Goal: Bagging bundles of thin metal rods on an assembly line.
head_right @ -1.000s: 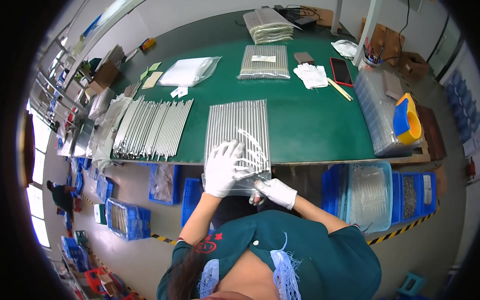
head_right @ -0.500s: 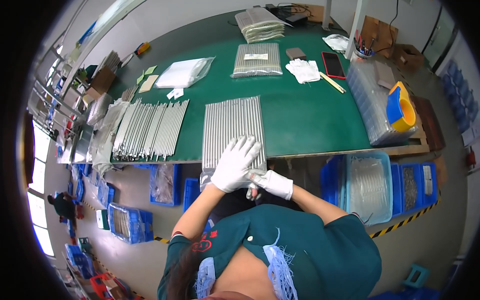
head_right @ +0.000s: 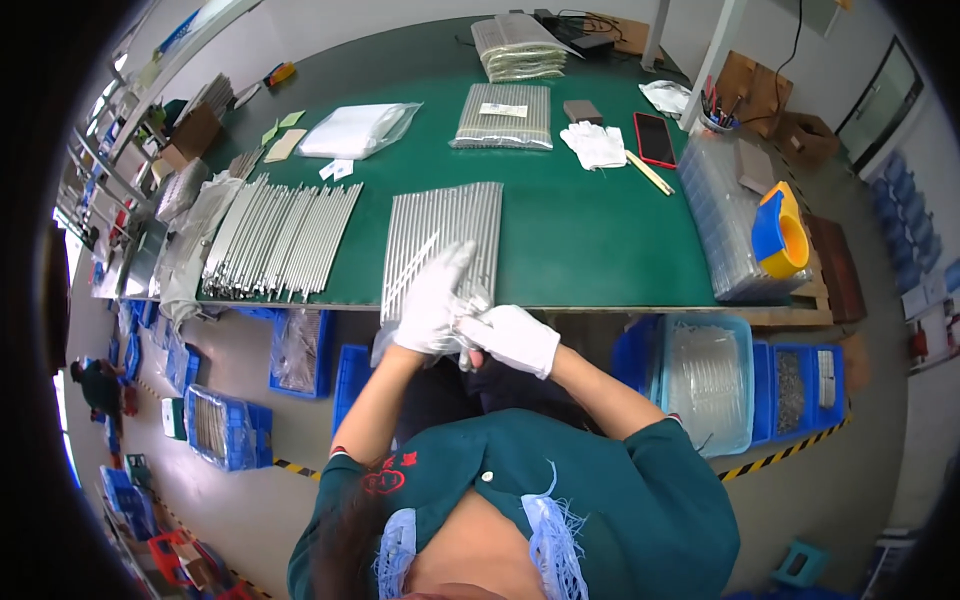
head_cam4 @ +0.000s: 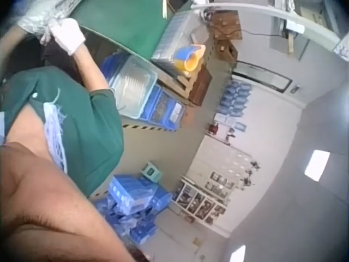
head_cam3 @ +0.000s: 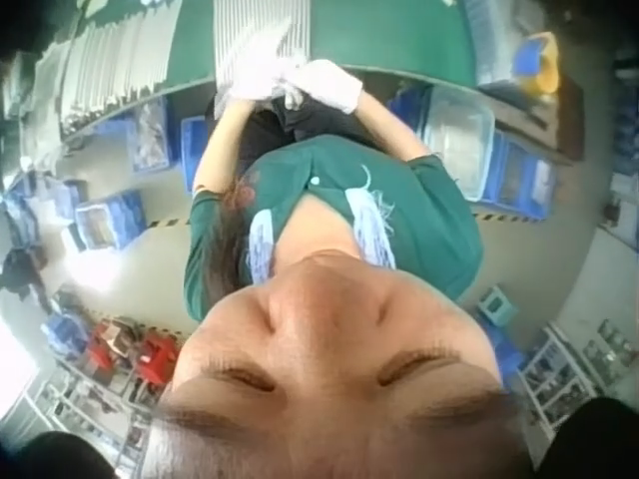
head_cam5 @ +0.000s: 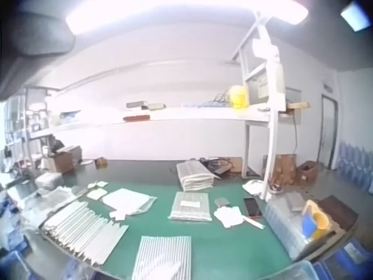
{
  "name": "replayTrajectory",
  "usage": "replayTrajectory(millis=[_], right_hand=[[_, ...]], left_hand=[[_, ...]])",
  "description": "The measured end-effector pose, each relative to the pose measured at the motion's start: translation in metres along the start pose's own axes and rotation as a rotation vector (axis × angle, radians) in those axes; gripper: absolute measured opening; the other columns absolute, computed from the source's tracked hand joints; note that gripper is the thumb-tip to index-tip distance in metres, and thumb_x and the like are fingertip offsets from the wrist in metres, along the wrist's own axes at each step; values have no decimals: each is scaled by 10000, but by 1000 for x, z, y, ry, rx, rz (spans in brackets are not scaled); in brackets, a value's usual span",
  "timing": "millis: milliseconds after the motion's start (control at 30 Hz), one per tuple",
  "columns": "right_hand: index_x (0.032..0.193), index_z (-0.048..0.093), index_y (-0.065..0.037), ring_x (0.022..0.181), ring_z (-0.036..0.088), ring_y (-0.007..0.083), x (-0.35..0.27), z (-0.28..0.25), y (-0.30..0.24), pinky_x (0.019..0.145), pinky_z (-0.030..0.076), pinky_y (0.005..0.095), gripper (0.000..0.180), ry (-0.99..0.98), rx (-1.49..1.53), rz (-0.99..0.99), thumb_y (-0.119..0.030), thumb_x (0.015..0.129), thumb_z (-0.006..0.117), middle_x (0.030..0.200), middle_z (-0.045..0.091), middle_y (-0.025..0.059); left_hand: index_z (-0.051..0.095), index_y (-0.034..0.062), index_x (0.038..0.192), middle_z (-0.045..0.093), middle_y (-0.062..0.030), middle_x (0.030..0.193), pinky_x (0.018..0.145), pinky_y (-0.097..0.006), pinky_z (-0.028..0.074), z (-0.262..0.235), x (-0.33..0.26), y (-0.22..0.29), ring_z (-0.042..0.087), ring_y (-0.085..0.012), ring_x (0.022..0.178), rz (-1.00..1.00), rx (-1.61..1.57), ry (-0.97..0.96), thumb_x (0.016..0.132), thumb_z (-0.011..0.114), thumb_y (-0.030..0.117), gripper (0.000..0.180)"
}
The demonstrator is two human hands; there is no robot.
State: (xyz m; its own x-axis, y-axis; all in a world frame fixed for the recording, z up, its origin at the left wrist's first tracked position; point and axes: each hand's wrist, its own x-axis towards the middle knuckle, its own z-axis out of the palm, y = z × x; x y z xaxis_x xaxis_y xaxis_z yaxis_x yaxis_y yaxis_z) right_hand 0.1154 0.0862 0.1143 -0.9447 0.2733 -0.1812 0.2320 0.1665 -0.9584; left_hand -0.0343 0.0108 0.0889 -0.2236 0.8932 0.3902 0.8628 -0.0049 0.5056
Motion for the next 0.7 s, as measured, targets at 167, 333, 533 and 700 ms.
replayTrajectory(millis=[167,333,533,700], right_hand=[[569,577,-10,627,610,164,-22,6,42,647,477,273,578,-7,210,233,-421,942,414,588,608,86],[756,596,36,649,638,210,-40,11,69,599,514,292,515,33,427,154,-388,961,388,692,630,137],[799,595,48,731,637,232,-40,10,87,678,524,313,616,-21,422,162,-525,908,396,806,640,169],[1091,554,44,868,635,276,-45,-3,103,758,511,366,951,-88,312,84,-790,721,285,1040,615,193]], left_hand=[[449,62,1262,455,-260,1252,1011,-462,300,13,-5,13,425,-369,1187,99,334,-53,663,677,389,720],[473,14,1205,518,-210,1162,994,-453,319,20,-4,24,463,-339,1132,65,330,99,577,734,370,767],[506,-26,1125,535,-204,1125,978,-436,346,27,-10,15,490,-339,1089,80,375,273,614,709,341,660],[541,-39,1061,558,-209,1031,876,-431,410,-8,-65,34,523,-343,962,58,196,287,693,664,249,483]])
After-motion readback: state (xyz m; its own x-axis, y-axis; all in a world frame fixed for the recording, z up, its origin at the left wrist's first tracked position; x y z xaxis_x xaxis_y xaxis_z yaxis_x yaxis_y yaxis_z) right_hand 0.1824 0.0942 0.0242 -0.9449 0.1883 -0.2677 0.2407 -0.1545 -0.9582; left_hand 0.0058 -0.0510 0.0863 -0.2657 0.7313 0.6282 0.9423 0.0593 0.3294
